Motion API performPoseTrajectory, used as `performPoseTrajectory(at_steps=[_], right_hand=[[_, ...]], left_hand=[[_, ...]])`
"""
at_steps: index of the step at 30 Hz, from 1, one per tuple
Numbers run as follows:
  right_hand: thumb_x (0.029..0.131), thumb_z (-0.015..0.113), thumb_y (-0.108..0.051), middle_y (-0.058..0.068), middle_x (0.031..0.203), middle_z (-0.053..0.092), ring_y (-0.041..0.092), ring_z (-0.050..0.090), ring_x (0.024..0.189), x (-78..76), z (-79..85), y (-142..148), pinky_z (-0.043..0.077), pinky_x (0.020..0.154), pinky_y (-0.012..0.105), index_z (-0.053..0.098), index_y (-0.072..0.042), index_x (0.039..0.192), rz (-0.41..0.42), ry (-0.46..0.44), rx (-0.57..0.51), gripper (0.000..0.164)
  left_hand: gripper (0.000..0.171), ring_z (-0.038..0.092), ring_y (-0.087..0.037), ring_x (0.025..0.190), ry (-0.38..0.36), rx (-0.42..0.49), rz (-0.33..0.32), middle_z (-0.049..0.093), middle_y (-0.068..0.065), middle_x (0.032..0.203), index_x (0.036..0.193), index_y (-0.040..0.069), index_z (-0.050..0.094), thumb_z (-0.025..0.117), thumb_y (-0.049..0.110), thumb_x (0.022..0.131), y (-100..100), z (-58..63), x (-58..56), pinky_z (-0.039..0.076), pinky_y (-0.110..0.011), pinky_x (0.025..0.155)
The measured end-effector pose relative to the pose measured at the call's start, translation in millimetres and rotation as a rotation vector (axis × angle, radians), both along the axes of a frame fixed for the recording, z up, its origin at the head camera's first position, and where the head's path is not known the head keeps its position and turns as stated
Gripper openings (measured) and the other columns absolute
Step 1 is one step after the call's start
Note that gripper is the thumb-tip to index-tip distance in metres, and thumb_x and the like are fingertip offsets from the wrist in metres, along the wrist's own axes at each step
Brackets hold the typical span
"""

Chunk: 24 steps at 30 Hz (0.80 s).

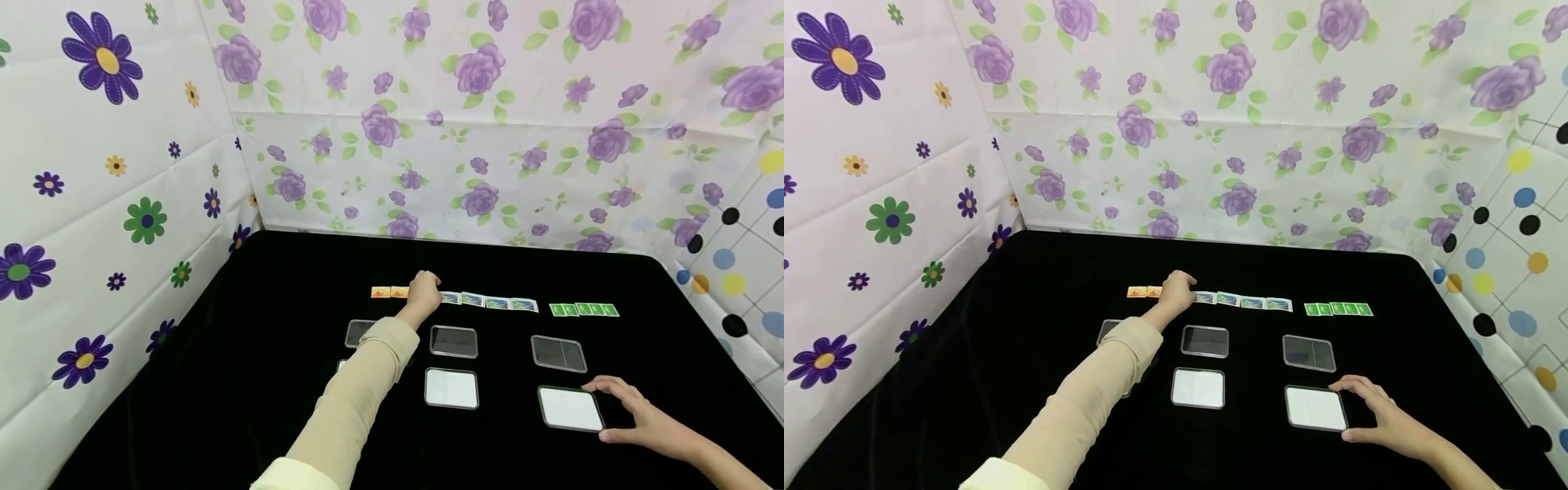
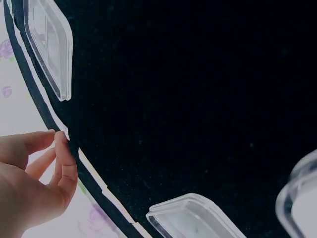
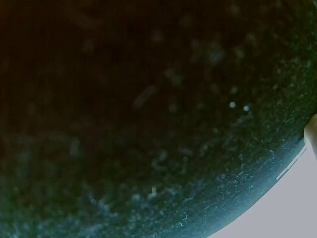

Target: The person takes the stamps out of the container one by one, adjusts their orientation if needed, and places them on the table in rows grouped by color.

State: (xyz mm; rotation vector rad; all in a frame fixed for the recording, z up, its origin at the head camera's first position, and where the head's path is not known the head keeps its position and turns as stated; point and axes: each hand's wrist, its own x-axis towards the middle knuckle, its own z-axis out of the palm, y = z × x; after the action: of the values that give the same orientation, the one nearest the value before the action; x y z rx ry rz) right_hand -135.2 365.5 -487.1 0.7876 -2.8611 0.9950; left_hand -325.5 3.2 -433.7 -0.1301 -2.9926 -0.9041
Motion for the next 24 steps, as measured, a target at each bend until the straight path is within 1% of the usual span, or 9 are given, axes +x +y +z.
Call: performPoseTrajectory(at_steps=[3, 7, 10, 12, 14, 16, 19, 22, 24], right_hand=[[0.070, 0.081, -0.020, -0.025, 0.126, 0.035, -0.025, 0.019, 0.109, -0.2, 0.9, 0.1, 0.027, 0.085, 0.022, 0.050, -0.016, 0.127, -0.013, -0.027, 0.004, 0.064], [0.071, 0.080, -0.020, -0.023, 0.126, 0.035, -0.025, 0.018, 0.109, -0.2, 1.9, 0.1, 0.031, 0.083, 0.040, 0.049, -0.017, 0.127, -0.028, -0.055, 0.007, 0.064], [0.071, 0.080, -0.021, -0.022, 0.126, 0.036, -0.024, 0.019, 0.108, -0.1, 2.1, 0.1, 0.027, 0.084, 0.029, 0.049, -0.018, 0.127, -0.032, -0.045, 0.013, 0.064], [0.071, 0.080, -0.020, -0.022, 0.127, 0.036, -0.024, 0.019, 0.109, -0.2, 2.2, 0.1, 0.027, 0.084, 0.026, 0.050, -0.017, 0.127, -0.025, -0.037, 0.010, 0.064], [0.071, 0.080, -0.020, -0.023, 0.126, 0.036, -0.024, 0.020, 0.109, -0.1, 2.2, -0.4, 0.024, 0.081, 0.019, 0.050, -0.018, 0.127, -0.026, -0.032, 0.012, 0.064], [0.071, 0.080, -0.020, -0.025, 0.126, 0.035, -0.024, 0.019, 0.109, 0.1, 1.9, -0.9, 0.023, 0.081, 0.018, 0.050, -0.017, 0.126, -0.027, -0.036, 0.009, 0.063], [0.071, 0.080, -0.019, -0.027, 0.126, 0.033, -0.025, 0.018, 0.109, 0.8, 1.7, -1.2, 0.028, 0.086, 0.030, 0.050, -0.016, 0.127, -0.027, -0.055, -0.002, 0.063], [0.071, 0.080, -0.019, -0.027, 0.126, 0.033, -0.025, 0.017, 0.110, 1.3, 1.5, -0.9, 0.030, 0.083, 0.041, 0.050, -0.016, 0.127, -0.031, -0.065, -0.005, 0.063], [0.070, 0.080, -0.020, -0.027, 0.125, 0.033, -0.025, 0.017, 0.109, 1.3, 1.6, -0.6, 0.029, 0.084, 0.037, 0.050, -0.016, 0.126, -0.036, -0.058, 0.004, 0.063]], left_hand=[[0.033, 0.063, -0.030, 0.093, 0.021, -0.027, -0.018, 0.053, -0.015, 0.127, 0.116, 0.007, 0.066, 0.062, 0.002, 0.084, 0.2, -0.6, -0.2, 0.052, -0.033, 0.073], [0.035, 0.060, -0.026, 0.096, 0.027, -0.148, -0.119, 0.050, -0.012, 0.128, 0.121, 0.013, 0.064, 0.067, 0.016, 0.087, -1.3, 0.2, -1.2, 0.052, -0.033, 0.075], [0.041, 0.053, -0.026, 0.108, 0.005, -0.258, -0.207, 0.048, -0.010, 0.127, 0.125, 0.016, 0.061, 0.068, 0.029, 0.087, -3.0, 1.6, -1.6, 0.050, -0.036, 0.082], [0.043, 0.049, -0.026, 0.113, -0.018, -0.309, -0.238, 0.047, -0.008, 0.127, 0.126, 0.017, 0.060, 0.067, 0.035, 0.087, -3.9, 2.4, -1.6, 0.049, -0.037, 0.085], [0.042, 0.048, -0.025, 0.114, -0.035, -0.341, -0.247, 0.047, -0.007, 0.128, 0.124, 0.018, 0.061, 0.066, 0.037, 0.087, -4.5, 3.2, -1.3, 0.048, -0.038, 0.086], [0.038, 0.048, -0.025, 0.113, -0.043, -0.352, -0.245, 0.047, -0.007, 0.127, 0.121, 0.018, 0.063, 0.066, 0.037, 0.087, -4.8, 3.8, -1.1, 0.047, -0.038, 0.086], [0.032, 0.048, -0.024, 0.109, -0.044, -0.344, -0.225, 0.048, -0.007, 0.123, 0.115, 0.018, 0.064, 0.066, 0.035, 0.087, -5.1, 4.2, -1.6, 0.047, -0.038, 0.085], [0.030, 0.048, -0.024, 0.109, -0.045, -0.332, -0.202, 0.048, -0.007, 0.123, 0.113, 0.018, 0.065, 0.067, 0.033, 0.087, -4.6, 3.4, -2.4, 0.047, -0.038, 0.084], [0.030, 0.048, -0.024, 0.110, -0.048, -0.328, -0.195, 0.048, -0.007, 0.124, 0.115, 0.019, 0.064, 0.066, 0.033, 0.088, -3.8, 2.5, -2.8, 0.048, -0.038, 0.084]])
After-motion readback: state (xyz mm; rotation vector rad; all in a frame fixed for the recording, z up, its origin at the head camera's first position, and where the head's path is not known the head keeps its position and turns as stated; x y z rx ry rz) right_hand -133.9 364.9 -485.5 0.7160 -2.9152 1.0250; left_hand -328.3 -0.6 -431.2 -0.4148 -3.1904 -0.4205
